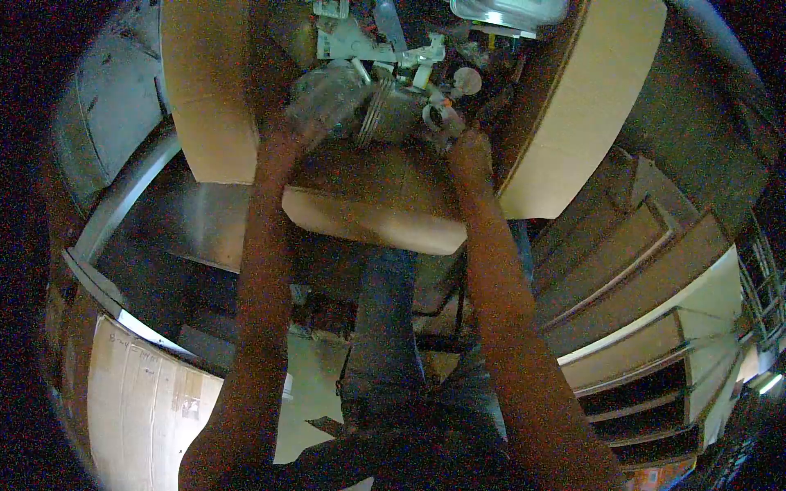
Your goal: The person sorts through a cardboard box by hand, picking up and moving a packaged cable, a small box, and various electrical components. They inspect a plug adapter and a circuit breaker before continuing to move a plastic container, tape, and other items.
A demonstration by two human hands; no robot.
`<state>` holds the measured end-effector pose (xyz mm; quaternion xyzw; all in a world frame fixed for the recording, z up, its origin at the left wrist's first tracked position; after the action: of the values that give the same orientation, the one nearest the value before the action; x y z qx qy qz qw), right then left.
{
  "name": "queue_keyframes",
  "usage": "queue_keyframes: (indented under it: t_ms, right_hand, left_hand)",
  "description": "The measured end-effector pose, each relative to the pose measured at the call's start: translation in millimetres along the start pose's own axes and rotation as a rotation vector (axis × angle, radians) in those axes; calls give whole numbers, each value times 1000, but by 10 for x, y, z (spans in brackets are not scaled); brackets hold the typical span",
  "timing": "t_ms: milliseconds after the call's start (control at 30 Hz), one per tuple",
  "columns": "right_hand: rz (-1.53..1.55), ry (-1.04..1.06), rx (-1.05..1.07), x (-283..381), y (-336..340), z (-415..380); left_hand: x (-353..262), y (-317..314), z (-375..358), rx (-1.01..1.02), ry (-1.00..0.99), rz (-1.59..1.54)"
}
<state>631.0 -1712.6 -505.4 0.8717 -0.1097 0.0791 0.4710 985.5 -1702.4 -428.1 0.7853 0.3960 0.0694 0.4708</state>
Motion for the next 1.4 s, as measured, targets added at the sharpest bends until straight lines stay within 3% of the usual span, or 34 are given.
queue_keyframes:
  t_ms: [100,200,267,333,467,500,533,567,600,667,733,767,833,933,1000,1067,1100,1200,1267,1300,1367,1400]
  right_hand:
    - [31,90,-30,96,176,-53]
    - [63,-86,160,437,575,-344]
    - [228,91,94,653,676,-558]
    - [495,-41,147,1008,807,-702]
    - [674,24,18,1252,397,-634]
    - [703,-48,156,1307,483,-575]
    - [730,-118,293,1345,487,-524]
    - [733,-121,293,1361,364,-447]
    - [790,-176,288,1358,162,-377]
    - [846,-245,289,1479,-2,-418]
    - [1001,-285,262,1714,-21,-426]
    - [1000,-286,261,1737,-57,-423]
    - [859,8,285,1836,-73,-410]
    - [682,-110,174,1504,58,-416]
    - [635,-290,-15,1138,252,-402]
    - [500,-114,-325,652,175,-414]
    - [496,-106,-326,446,108,-373]
    - [-13,173,-172,178,-18,-190]
    - [-35,126,155,155,-56,94]
    - [-41,135,150,95,-139,315]
    - [-181,330,395,-27,-378,614]
    - [-229,396,482,-84,-437,703]
  left_hand:
    - [-198,149,99,-91,-53,-63]
    - [-353,31,87,-175,-7,-140]
    - [-428,-69,59,-208,2,-110]
    - [-490,-145,70,-294,-79,-163]
    - [-122,-370,316,-333,-163,-99]
    - [-166,-317,335,-127,-256,425]
    - [-152,-265,378,-19,-284,693]
    - [-135,-214,417,91,-343,947]
    - [-140,-98,457,-82,-350,396]
    - [-297,120,375,-230,-333,-156]
    - [-650,321,109,-202,-55,-176]
    - [-715,277,37,-201,-55,-176]
    - [-763,136,-56,-51,-91,-149]
    - [-469,-332,-95,-26,-79,-122]
    - [-298,-564,-169,-8,-118,-156]
    - [-187,-750,-194,7,-160,-191]
    - [-166,-838,-189,-60,-243,-135]
    - [-268,-815,-285,-130,-317,-123]
    - [-247,-796,-315,-143,-316,-169]
    - [-205,-824,-287,-137,-315,-189]
    - [-173,-808,-335,-129,-300,-214]
    - [-207,-761,-408,-54,-169,-293]
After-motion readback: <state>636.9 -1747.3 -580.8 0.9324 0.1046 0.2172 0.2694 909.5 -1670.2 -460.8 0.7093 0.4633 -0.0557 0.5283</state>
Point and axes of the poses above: each hand's wrist, its own z-axis towards the middle knuckle, its own y-axis out of the back of the hand, x = y × z, the point moved 3 cm from there along z, towards the middle knuckle, and after that the axes turned 7 degrees about -x, right-handed, at the moved point
